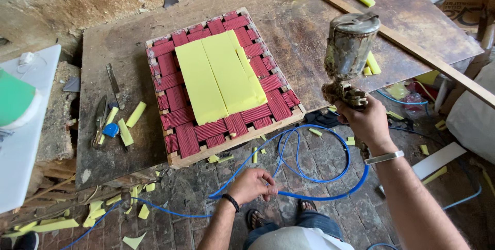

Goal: The person measures and cuts a white foam board using a wooden straightedge and a hand saw. They then move to a woven chair seat, place yellow foam pieces on it, and use a pneumatic nail gun to secure the foam to the seat frame.

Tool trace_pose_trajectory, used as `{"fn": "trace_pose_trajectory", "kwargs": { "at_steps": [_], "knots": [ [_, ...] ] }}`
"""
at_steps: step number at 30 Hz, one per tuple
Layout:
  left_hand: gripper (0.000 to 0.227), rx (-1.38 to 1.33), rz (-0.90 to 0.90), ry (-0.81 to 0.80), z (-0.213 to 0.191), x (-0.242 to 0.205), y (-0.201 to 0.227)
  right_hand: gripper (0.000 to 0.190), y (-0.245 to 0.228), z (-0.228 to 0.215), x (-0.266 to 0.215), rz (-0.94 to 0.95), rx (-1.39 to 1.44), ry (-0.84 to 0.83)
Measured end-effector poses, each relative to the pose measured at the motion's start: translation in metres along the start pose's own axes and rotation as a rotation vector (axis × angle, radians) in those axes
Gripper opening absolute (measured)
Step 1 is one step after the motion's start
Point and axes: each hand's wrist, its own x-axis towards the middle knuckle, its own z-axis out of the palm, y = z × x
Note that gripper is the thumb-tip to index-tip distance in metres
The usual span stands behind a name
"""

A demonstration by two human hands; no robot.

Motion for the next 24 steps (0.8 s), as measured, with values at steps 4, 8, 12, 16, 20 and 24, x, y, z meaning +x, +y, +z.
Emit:
{"fn": "trace_pose_trajectory", "kwargs": {
  "at_steps": [4, 8, 12, 16, 20, 24],
  "knots": [
    [0.024, 0.064, -0.038, 0.036, 0.018, 0.011, 0.010, 0.019, 0.023, -0.016, -0.004, 0.033, 0.089, -0.074],
    [0.028, 0.149, -0.087, 0.070, 0.050, 0.024, 0.015, 0.022, 0.037, -0.035, -0.002, 0.101, 0.182, -0.140],
    [0.028, 0.049, -0.069, 0.060, 0.073, 0.028, 0.004, 0.037, 0.045, -0.048, 0.001, 0.012, 0.207, -0.151],
    [0.028, -0.022, -0.047, 0.091, 0.090, 0.030, -0.002, 0.039, 0.051, -0.063, 0.002, -0.030, 0.140, -0.170],
    [0.029, 0.059, -0.174, 0.120, 0.111, 0.030, 0.000, 0.040, 0.058, -0.073, -0.005, 0.020, 0.178, -0.228],
    [0.030, 0.091, -0.171, 0.151, 0.126, 0.024, -0.003, 0.043, 0.061, -0.075, -0.008, 0.077, 0.253, -0.287]
  ]
}}
